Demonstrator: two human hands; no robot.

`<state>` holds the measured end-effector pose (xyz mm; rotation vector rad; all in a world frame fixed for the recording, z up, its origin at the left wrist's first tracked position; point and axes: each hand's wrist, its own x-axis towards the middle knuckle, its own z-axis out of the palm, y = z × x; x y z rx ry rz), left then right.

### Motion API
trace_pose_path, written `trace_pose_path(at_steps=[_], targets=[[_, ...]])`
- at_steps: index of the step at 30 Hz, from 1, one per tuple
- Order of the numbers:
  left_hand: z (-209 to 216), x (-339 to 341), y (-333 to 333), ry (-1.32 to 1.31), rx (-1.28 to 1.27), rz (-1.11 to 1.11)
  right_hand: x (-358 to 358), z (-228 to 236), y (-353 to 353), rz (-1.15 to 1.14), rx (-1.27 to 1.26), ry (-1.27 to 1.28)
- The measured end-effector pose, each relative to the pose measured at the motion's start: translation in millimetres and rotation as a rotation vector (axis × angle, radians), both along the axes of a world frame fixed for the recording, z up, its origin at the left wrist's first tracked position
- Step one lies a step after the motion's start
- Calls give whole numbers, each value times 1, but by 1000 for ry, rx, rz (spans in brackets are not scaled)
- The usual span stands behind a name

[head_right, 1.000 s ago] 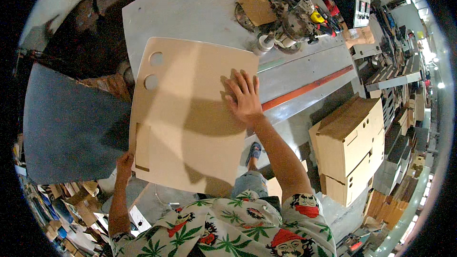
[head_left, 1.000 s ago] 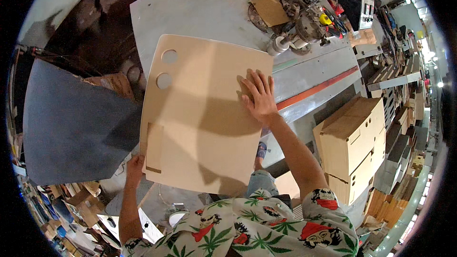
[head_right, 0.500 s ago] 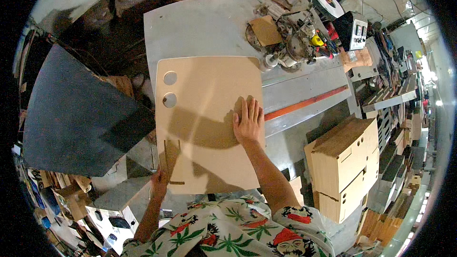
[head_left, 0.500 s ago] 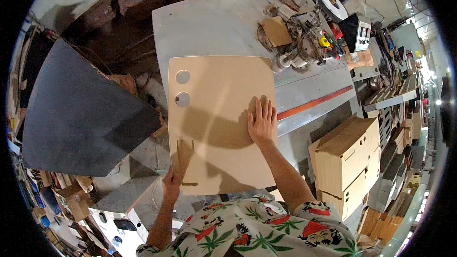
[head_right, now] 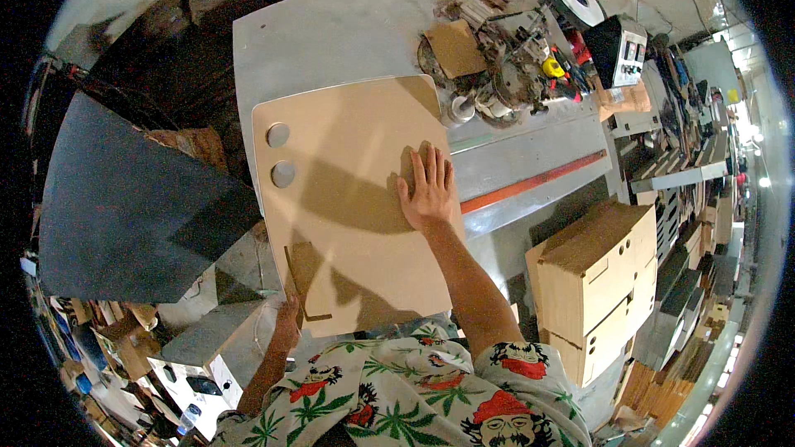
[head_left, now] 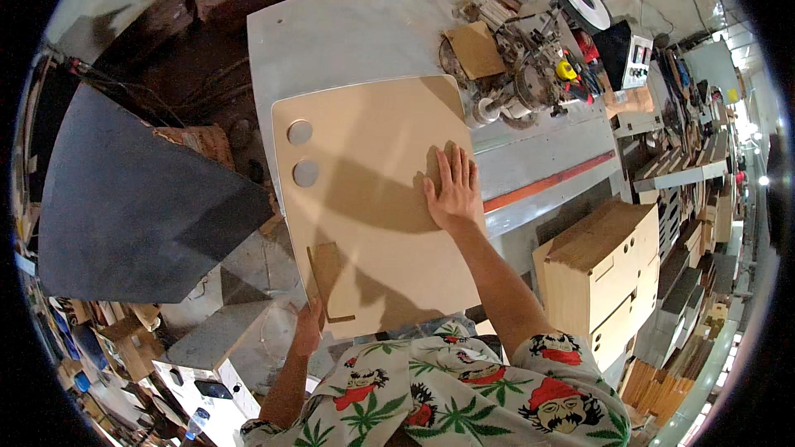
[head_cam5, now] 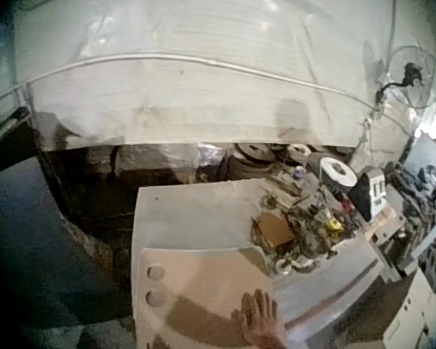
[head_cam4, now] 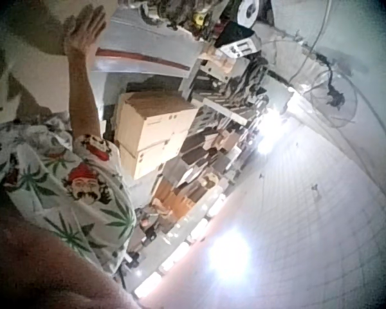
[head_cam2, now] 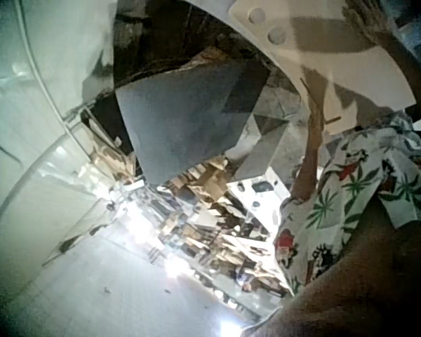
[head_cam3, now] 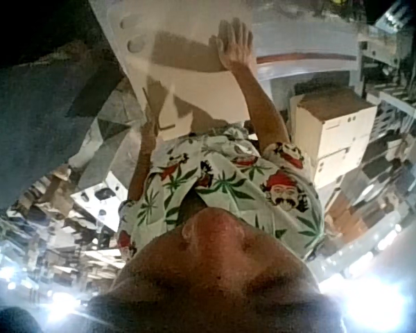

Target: The person applies edge banding to rectangular wooden boards using a hot-melt edge banding machine. They pick up boards from a stack, feed the edges into the machine, and then stack the finished boards on the floor.

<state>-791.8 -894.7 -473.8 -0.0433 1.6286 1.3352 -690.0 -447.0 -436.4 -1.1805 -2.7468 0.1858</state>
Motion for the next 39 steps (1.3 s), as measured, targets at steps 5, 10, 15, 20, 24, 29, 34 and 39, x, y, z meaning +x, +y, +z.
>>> trace_pose_path(at_steps=[5,10,15,20,24,29,34,39], targets=[[-92,36,-34,1,-150,33,-4,-9,22,77,43,27],[-17,47,31,-204,155,280,-14,-3,38,116,5,55],[-40,55,33,-319,161,276,-3,-21,56,236,-100,203],[-25,63,55,-358,83,398,68,-6,-3,222,-137,129],[-31,75,65,-351,53,413,141,1,-71,25,-187,21],[-12,78,90,-342,154,413,149,-16,-95,-188,-205,142],[-21,87,100,-347,169,507,126,-18,-76,-272,-175,241],[-7,91,131,-533,181,661,115,-18,-52,-283,-132,269]])
